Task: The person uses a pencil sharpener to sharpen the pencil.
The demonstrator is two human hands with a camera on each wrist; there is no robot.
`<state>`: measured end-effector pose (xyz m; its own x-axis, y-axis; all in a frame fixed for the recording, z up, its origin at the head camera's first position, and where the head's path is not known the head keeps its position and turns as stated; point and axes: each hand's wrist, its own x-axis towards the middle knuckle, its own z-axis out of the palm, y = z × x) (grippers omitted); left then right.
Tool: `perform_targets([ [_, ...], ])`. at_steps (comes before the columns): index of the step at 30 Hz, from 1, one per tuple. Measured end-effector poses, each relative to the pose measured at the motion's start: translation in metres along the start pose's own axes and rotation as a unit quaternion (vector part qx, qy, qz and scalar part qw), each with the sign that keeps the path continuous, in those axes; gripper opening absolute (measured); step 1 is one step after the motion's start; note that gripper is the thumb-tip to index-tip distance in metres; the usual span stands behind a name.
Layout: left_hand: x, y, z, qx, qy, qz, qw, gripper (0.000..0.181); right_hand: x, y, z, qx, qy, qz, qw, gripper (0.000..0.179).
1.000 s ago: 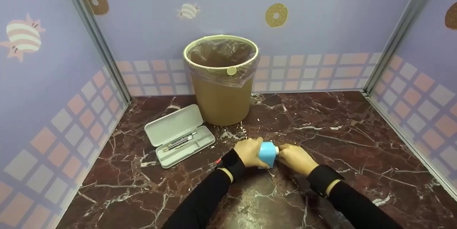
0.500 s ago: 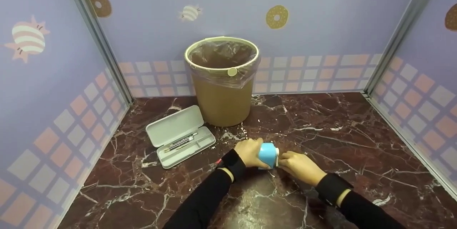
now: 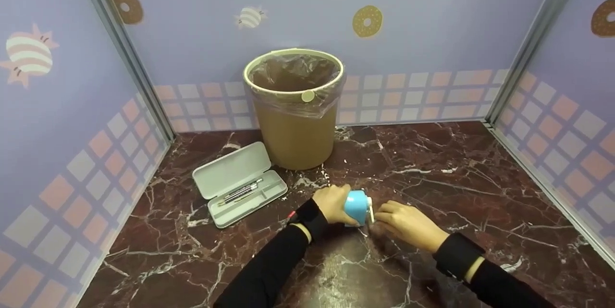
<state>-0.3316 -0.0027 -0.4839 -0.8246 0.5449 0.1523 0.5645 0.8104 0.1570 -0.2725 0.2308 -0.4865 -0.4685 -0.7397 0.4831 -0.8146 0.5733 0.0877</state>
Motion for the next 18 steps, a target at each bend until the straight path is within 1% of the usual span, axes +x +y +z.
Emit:
perform_targets([
  [3, 0.001, -0.001, 0.0, -0.002, -0.006, -0.001, 1.0, 0.069, 0.003, 0.002, -0.006, 0.004, -0.002, -0.002, 1.0, 0.018],
  [6, 0.002, -0.002, -0.001, -0.001, -0.003, 0.001, 1.0, 0.069, 0.008, 0.006, -0.013, 0.002, 0.003, -0.005, 1.0, 0.019],
  [12, 0.002, -0.004, 0.0, 0.013, 0.003, 0.019, 0.9997, 0.07, 0.017, 0.013, -0.019, -0.008, 0.021, -0.009, 0.9997, 0.018],
  [14, 0.002, -0.005, 0.001, 0.018, 0.004, 0.027, 0.9995, 0.07, 0.019, 0.015, -0.02, -0.012, 0.026, -0.004, 0.9996, 0.018],
  [18, 0.002, -0.005, 0.003, 0.013, 0.004, 0.034, 0.9993, 0.07, 0.024, 0.02, -0.022, -0.02, 0.027, 0.008, 0.9994, 0.017],
])
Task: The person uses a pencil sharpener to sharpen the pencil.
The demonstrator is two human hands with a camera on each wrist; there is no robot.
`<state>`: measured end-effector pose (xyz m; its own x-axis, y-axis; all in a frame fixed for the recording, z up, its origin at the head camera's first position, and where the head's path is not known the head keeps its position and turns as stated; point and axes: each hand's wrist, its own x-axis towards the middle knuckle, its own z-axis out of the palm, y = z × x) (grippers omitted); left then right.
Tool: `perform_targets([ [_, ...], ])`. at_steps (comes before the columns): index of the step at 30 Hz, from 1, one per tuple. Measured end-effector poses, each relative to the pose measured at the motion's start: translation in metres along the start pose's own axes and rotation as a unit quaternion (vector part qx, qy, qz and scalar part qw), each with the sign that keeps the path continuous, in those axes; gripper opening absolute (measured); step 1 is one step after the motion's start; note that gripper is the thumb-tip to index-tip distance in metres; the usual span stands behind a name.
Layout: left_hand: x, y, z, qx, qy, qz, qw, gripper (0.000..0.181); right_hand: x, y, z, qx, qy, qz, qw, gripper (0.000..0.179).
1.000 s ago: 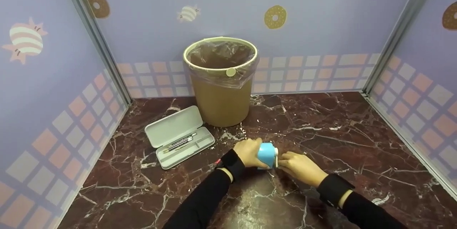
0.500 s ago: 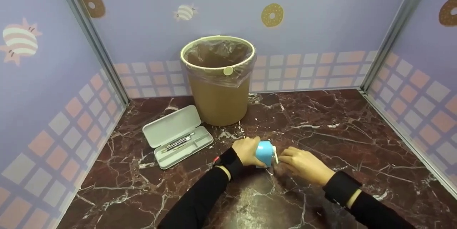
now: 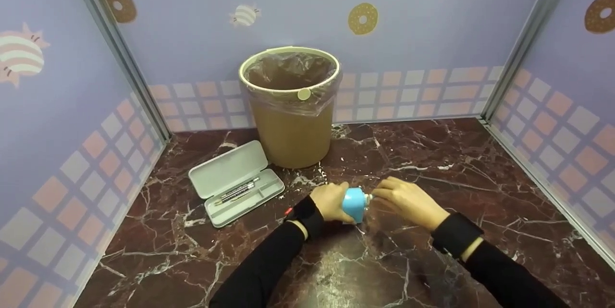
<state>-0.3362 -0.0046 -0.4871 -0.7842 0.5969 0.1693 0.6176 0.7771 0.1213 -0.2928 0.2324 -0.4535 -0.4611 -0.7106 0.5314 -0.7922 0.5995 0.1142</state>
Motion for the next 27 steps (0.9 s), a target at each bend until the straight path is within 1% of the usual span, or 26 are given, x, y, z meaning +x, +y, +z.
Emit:
perform_targets([
  [5, 0.001, 0.0, -0.002, 0.004, 0.005, 0.0, 1.0, 0.069, 0.009, 0.007, 0.0, 0.0, -0.007, 0.022, 0.9997, 0.016],
  [9, 0.003, 0.002, -0.003, 0.005, 0.009, 0.01, 0.9999, 0.069, 0.013, 0.013, 0.003, -0.012, -0.007, 0.046, 0.9988, 0.018],
  [12, 0.004, 0.004, -0.001, 0.003, 0.01, 0.015, 0.9998, 0.069, 0.017, 0.019, 0.011, -0.031, -0.015, 0.066, 0.9972, 0.017],
  [16, 0.006, 0.005, 0.003, 0.005, 0.012, 0.015, 0.9998, 0.069, 0.019, 0.025, 0.024, -0.047, -0.043, 0.084, 0.9944, 0.016],
  [20, 0.005, 0.005, 0.003, 0.008, 0.013, 0.011, 0.9998, 0.071, 0.019, 0.027, 0.036, -0.043, -0.056, 0.094, 0.9931, 0.017],
  [24, 0.003, 0.003, 0.001, 0.009, 0.004, 0.004, 0.9999, 0.072, 0.018, 0.026, 0.047, -0.031, -0.057, 0.096, 0.9933, 0.011],
  [27, 0.001, 0.002, 0.002, 0.007, 0.001, 0.003, 1.0, 0.073, 0.015, 0.023, 0.055, -0.026, -0.068, 0.094, 0.9929, 0.008],
])
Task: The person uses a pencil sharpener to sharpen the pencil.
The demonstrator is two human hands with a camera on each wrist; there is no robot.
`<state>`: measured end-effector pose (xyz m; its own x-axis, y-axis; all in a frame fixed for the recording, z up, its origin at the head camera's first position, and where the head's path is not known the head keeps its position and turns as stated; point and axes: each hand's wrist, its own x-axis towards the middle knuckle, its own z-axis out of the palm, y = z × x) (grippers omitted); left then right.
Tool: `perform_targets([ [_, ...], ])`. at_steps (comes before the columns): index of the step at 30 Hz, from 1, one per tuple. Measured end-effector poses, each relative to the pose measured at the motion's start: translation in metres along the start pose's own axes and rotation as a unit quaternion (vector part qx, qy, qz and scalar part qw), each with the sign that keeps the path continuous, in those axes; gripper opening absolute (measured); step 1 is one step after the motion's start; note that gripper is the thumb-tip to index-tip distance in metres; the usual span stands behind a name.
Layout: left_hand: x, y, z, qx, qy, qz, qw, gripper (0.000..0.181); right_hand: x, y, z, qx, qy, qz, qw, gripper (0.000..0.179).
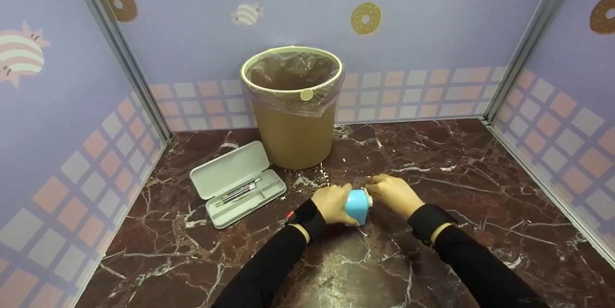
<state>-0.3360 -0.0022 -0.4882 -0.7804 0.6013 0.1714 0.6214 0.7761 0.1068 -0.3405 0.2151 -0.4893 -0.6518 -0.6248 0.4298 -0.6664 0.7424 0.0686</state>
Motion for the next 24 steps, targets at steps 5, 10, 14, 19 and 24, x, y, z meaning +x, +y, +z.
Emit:
perform_targets([
  [5, -0.002, -0.001, 0.0, 0.006, 0.006, -0.004, 1.0, 0.073, -0.008, -0.008, 0.008, 0.009, -0.023, 0.007, 0.9997, 0.006],
  [10, -0.003, 0.0, -0.001, 0.002, 0.009, -0.011, 0.9999, 0.071, -0.016, -0.012, 0.011, 0.008, -0.023, -0.004, 0.9997, 0.012],
  [14, -0.004, 0.001, -0.003, -0.011, 0.004, -0.016, 0.9998, 0.07, -0.022, -0.014, 0.009, 0.011, -0.021, -0.016, 0.9996, 0.013],
  [19, -0.004, 0.001, -0.005, -0.017, -0.001, -0.02, 0.9997, 0.071, -0.03, -0.017, 0.007, 0.033, -0.022, -0.036, 0.9985, 0.007],
  [24, -0.004, 0.002, -0.004, -0.006, 0.002, -0.015, 0.9999, 0.071, -0.035, -0.019, 0.004, 0.05, -0.031, -0.036, 0.9976, 0.007],
])
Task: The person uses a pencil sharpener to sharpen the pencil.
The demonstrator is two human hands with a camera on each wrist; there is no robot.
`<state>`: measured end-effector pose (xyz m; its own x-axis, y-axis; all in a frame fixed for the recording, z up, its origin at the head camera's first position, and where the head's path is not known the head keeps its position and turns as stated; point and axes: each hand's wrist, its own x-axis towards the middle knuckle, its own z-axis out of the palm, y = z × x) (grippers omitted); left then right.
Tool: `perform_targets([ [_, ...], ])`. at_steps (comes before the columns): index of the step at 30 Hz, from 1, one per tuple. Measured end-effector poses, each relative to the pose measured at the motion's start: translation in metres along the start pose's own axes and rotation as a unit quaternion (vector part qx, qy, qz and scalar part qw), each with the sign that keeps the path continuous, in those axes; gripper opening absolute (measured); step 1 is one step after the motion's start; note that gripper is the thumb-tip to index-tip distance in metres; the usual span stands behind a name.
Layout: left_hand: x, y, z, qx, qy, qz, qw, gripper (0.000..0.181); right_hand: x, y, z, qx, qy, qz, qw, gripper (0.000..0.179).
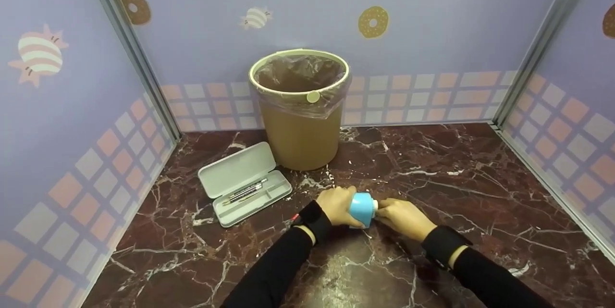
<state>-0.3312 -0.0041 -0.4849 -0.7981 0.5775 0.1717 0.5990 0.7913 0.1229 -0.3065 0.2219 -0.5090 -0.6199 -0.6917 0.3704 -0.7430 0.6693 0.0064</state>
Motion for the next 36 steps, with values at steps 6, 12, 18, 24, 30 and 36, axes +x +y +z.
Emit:
perform_targets([
  [6, -0.001, 0.0, 0.0, -0.002, -0.002, -0.008, 1.0, 0.071, -0.006, -0.007, -0.005, 0.016, -0.013, -0.008, 0.9997, 0.005],
  [12, 0.0, -0.001, 0.0, -0.001, 0.001, -0.012, 0.9999, 0.07, -0.013, -0.015, -0.02, 0.035, 0.005, -0.02, 0.9992, 0.009],
  [18, 0.001, -0.001, 0.0, 0.011, 0.004, -0.013, 0.9998, 0.069, -0.014, -0.019, -0.036, 0.026, 0.03, -0.037, 0.9985, 0.012],
  [24, 0.001, 0.0, 0.001, -0.001, -0.008, -0.024, 0.9997, 0.07, -0.012, -0.017, -0.045, 0.002, 0.057, -0.068, 0.9961, 0.015],
  [30, 0.001, -0.001, 0.0, -0.006, -0.006, -0.025, 0.9996, 0.069, -0.006, -0.015, -0.05, -0.016, 0.079, -0.091, 0.9926, 0.016],
  [36, 0.0, -0.001, 0.001, -0.011, -0.007, -0.023, 0.9996, 0.071, -0.003, -0.011, -0.052, -0.037, 0.097, -0.102, 0.9894, 0.014],
])
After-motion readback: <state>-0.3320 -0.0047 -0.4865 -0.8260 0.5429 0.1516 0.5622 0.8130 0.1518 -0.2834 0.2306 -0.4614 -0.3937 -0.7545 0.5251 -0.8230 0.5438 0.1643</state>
